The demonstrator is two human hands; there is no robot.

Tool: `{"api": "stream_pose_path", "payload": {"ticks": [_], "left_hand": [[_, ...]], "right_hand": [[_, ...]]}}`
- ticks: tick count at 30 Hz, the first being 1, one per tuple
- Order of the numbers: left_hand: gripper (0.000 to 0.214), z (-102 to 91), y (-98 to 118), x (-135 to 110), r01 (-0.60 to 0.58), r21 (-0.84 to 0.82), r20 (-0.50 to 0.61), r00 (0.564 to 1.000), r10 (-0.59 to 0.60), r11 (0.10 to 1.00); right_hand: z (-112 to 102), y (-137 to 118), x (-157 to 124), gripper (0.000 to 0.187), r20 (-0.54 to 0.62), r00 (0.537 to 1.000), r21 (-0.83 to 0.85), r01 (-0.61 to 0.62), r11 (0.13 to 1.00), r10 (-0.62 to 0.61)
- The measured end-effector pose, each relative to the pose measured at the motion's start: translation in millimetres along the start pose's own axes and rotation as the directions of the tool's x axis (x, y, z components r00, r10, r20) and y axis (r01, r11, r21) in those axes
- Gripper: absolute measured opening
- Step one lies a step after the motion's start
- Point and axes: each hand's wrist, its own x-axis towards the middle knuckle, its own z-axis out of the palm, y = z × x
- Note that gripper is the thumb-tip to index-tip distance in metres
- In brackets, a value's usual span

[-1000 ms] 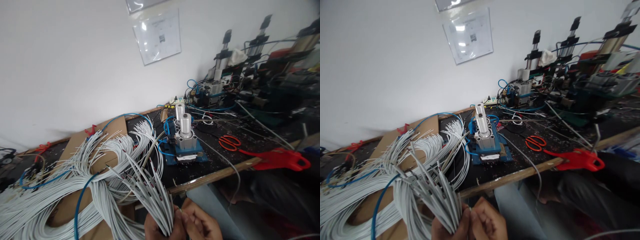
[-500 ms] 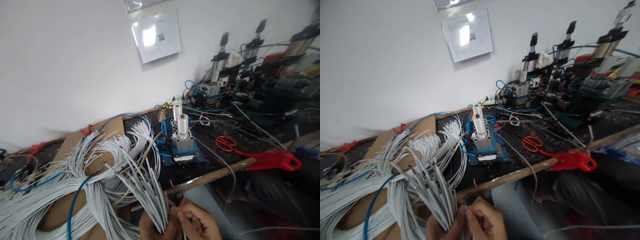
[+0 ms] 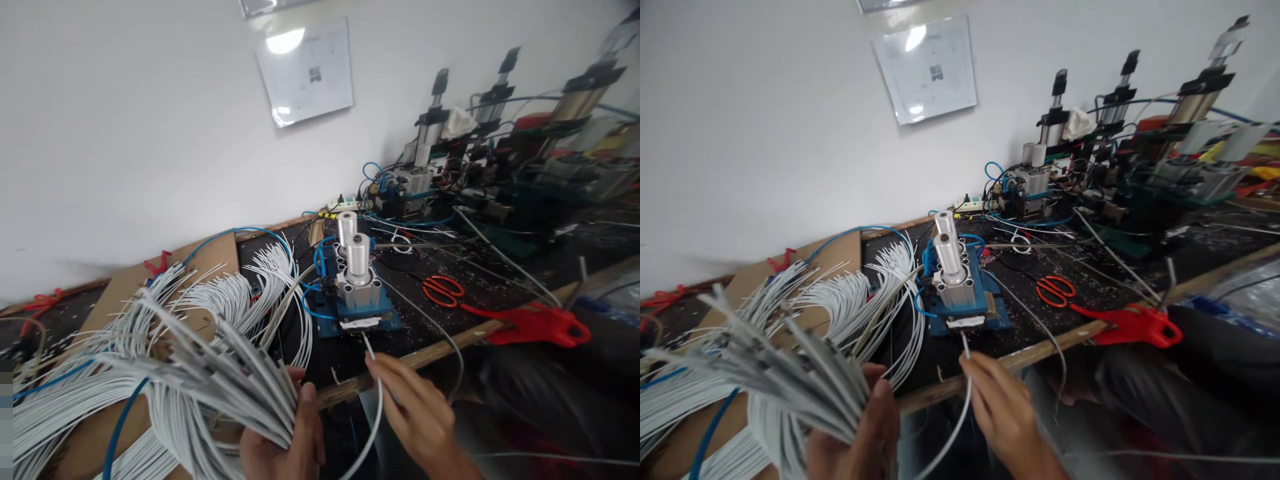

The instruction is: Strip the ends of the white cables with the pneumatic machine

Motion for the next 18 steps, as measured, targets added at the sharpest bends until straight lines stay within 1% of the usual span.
{"api": "stream_pose_path", "payload": {"ticks": [2,5,10,14,18], "left_hand": [[0.015,3.9,9,0,-0.039,-0.082,-0.044,0.998,0.036,0.996],[0.013,10.1,15,3,-0.066,-0.081,-0.08,0.995,0.059,0.995],[0.014,17.0,10,6,-0.054,-0.091,-0.081,0.996,0.046,0.994],[0.015,16.6,8,7,-0.034,-0.085,-0.063,0.998,0.028,0.996],[0.017,14.8,6,7,-0.025,-0.101,-0.06,0.998,0.019,0.995]], "right_hand": [[6,10,7,0.037,-0.016,0.999,-0.035,-0.028,0.999,0.028],[11,16,11,0.034,0.007,0.999,-0.053,-0.05,0.997,0.05],[11,16,6,0.035,0.048,0.995,-0.09,-0.08,0.993,0.084],[13,18,6,0.032,0.064,0.993,-0.117,-0.091,0.989,0.099],[15,19,8,0.036,0.084,0.99,-0.141,-0.098,0.985,0.111]]}}
